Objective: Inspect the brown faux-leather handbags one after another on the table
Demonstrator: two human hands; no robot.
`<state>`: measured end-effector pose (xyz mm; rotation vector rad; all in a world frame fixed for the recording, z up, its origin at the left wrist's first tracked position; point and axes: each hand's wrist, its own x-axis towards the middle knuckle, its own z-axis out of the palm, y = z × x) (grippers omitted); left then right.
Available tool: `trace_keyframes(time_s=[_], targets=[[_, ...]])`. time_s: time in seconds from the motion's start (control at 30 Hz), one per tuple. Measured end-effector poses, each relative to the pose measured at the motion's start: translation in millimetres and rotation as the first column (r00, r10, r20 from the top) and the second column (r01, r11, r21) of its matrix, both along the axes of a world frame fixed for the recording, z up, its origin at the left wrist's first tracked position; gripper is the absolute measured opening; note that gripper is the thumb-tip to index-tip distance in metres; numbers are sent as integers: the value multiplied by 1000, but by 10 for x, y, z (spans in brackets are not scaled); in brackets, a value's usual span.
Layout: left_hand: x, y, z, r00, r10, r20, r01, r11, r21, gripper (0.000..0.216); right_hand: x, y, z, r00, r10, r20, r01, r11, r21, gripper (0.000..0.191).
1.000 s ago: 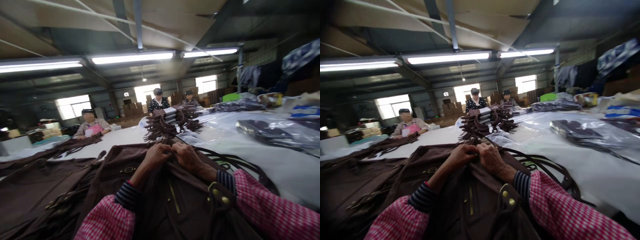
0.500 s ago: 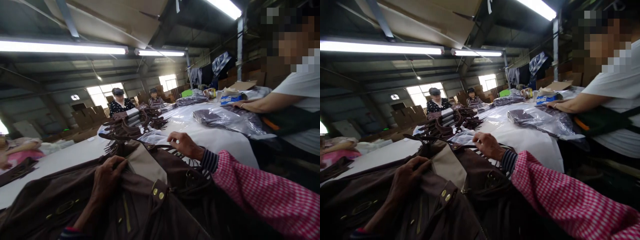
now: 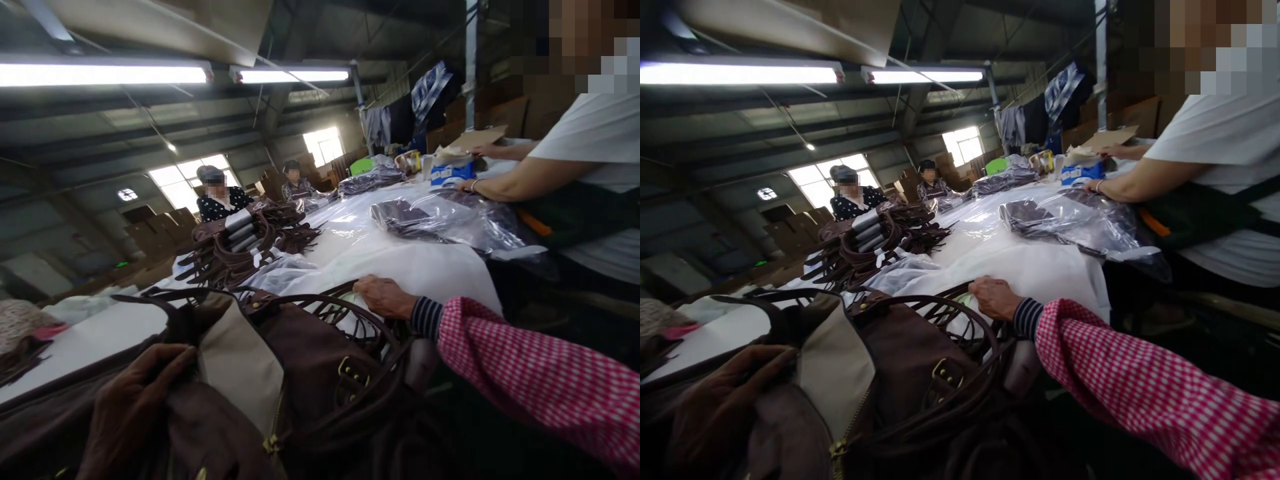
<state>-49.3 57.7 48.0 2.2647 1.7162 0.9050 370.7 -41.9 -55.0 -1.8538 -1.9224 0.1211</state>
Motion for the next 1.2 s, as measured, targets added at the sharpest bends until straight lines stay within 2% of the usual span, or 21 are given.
trace_keyframes(time_s=[0.1, 0.2, 0.3, 0.4, 0.5, 0.67, 0.8, 0.9, 1.03, 1.2], targets=[[-17, 6, 2, 1000, 15, 3, -15, 1000, 2, 38, 16, 5, 29, 999, 33, -24, -33, 999, -8, 31], [-34, 23, -12, 1000, 16, 5, -16, 1000, -5, 46, 34, -32, 68, 996, 55, -64, -58, 998, -37, 24], [-27, 31, -30, 1000, -5, 10, 5, 1000, -8, 48, 52, -77, 119, 990, 92, -107, -103, 989, -104, 15], [2, 18, -40, 999, -40, 16, 40, 999, 0, 47, 64, -110, 166, 978, 148, -143, -173, 969, -176, 19], [30, -11, -41, 996, -88, 28, 88, 996, 20, 47, 70, -125, 181, 972, 160, -175, -198, 954, -227, 15], [64, -47, -37, 987, -155, 44, 152, 986, 63, 46, 81, -118, 165, 965, 86, -249, -157, 947, -281, 17], [75, -51, -47, 981, -186, 53, 181, 980, 78, 44, 87, -135, 168, 961, 64, -271, -135, 958, -253, 22], [66, -29, -71, 978, -201, 60, 195, 976, 98, 41, 70, -137, 149, 969, 67, -236, -121, 968, -222, 23], [57, 9, -97, 970, -235, 68, 226, 967, 120, 39, 16, -129, 137, 986, 10, -169, -46, 976, -212, 21], [72, 18, -105, 964, -256, 68, 245, 960, 138, 38, 10, -300, 299, 991, -92, -95, 75, 982, -176, 15]])
